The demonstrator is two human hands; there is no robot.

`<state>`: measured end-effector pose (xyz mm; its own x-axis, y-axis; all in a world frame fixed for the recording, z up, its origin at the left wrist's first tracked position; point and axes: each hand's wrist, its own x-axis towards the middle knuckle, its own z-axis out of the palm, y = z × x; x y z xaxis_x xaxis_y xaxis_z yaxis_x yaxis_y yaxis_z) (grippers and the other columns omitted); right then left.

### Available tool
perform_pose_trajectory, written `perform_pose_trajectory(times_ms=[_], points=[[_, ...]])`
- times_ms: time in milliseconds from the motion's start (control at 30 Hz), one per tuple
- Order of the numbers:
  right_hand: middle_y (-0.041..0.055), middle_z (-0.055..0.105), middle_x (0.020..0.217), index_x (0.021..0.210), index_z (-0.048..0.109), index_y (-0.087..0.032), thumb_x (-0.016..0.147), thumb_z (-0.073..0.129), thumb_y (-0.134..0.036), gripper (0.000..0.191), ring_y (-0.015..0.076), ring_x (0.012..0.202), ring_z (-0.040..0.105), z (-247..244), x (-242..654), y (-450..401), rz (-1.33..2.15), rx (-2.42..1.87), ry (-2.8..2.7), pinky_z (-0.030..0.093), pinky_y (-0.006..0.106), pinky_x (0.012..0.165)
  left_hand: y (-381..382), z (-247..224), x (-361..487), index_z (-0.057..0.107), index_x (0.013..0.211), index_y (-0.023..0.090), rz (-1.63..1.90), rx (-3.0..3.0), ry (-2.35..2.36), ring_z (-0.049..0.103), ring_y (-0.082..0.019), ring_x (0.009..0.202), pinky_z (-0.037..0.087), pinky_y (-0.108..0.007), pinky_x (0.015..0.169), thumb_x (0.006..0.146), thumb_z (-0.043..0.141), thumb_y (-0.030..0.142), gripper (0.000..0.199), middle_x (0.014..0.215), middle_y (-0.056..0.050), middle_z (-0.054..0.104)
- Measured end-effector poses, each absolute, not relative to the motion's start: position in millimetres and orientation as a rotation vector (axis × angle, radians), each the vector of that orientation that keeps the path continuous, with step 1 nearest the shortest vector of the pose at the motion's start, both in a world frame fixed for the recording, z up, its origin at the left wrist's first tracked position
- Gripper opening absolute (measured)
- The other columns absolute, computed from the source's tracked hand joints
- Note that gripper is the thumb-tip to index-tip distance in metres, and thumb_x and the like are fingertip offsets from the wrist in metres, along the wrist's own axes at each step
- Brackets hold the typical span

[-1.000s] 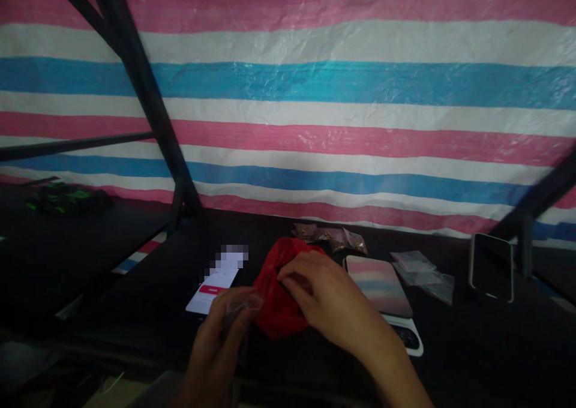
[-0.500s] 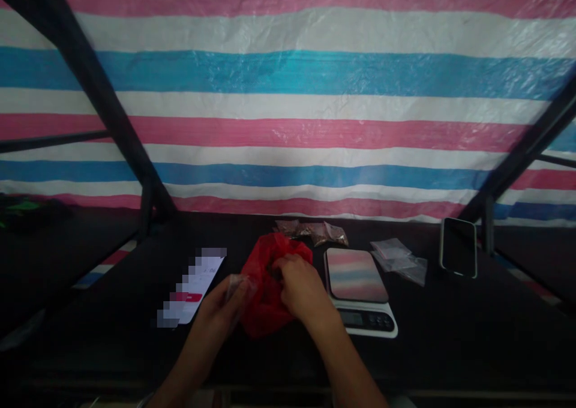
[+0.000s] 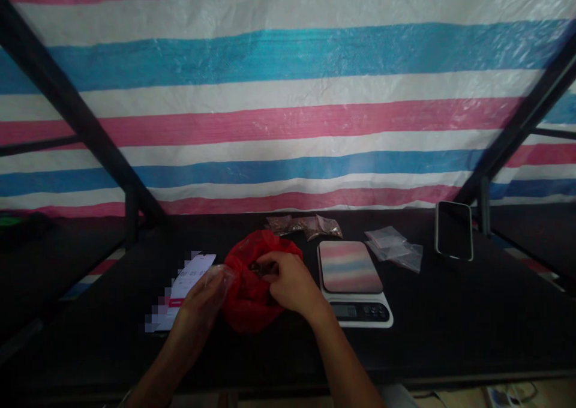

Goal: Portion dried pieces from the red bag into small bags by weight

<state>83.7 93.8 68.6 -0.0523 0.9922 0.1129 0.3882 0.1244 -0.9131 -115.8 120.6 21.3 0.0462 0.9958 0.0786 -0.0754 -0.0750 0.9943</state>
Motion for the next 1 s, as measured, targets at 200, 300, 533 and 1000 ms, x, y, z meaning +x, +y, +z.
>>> perform_pose_trajectory(times_ms=[200,300,533,1000], points=[[0.0072,0.083,0.111,0.107,0.078,-0.017,0.077,0.061,0.002,0.04,0.0211,0.103,0.077,72.6,94.7,93.4,0.979,-1.337,-1.472,0.058,0.036,0.099,111.4,38.6,-129.3,0.076,0.115,0.024,1.499,1.729,1.264,0.064,-0.03,0.114,0.052,-0.049,0.106,0.09,0.069,0.066,0.05,0.118,-0.01,0.066],[0.0071,0.081,0.113,0.109,0.075,-0.019,0.08,0.064,-0.004,0.034,0.0211,0.108,0.075,75.8,101.2,92.2,1.001,-1.289,-1.439,0.057,0.038,0.101,105.5,39.7,-129.4,0.07,0.126,0.024,1.483,1.793,1.261,0.066,-0.029,0.112,0.053,-0.05,0.105,0.096,0.065,0.053,0.042,0.118,-0.009,0.07],[0.0064,0.078,0.123,0.118,0.071,-0.022,0.086,0.065,-0.013,0.033,0.0207,0.111,0.073,100.4,92.3,78.6,0.947,-1.186,-1.469,0.054,0.04,0.105,98.3,35.4,-121.9,0.07,0.128,0.025,1.407,1.868,1.289,0.067,-0.029,0.112,0.058,-0.048,0.099,0.098,0.059,0.037,0.034,0.118,-0.009,0.071],[0.004,0.075,0.116,0.113,0.078,-0.024,0.084,0.061,0.003,0.043,0.0205,0.113,0.068,114.3,69.9,58.3,0.682,-1.325,-1.796,0.048,0.036,0.106,83.5,36.3,-106.4,0.049,0.15,0.026,1.086,2.126,0.99,0.054,-0.029,0.131,0.048,-0.052,0.114,0.11,0.046,0.031,0.04,0.139,-0.014,0.062]])
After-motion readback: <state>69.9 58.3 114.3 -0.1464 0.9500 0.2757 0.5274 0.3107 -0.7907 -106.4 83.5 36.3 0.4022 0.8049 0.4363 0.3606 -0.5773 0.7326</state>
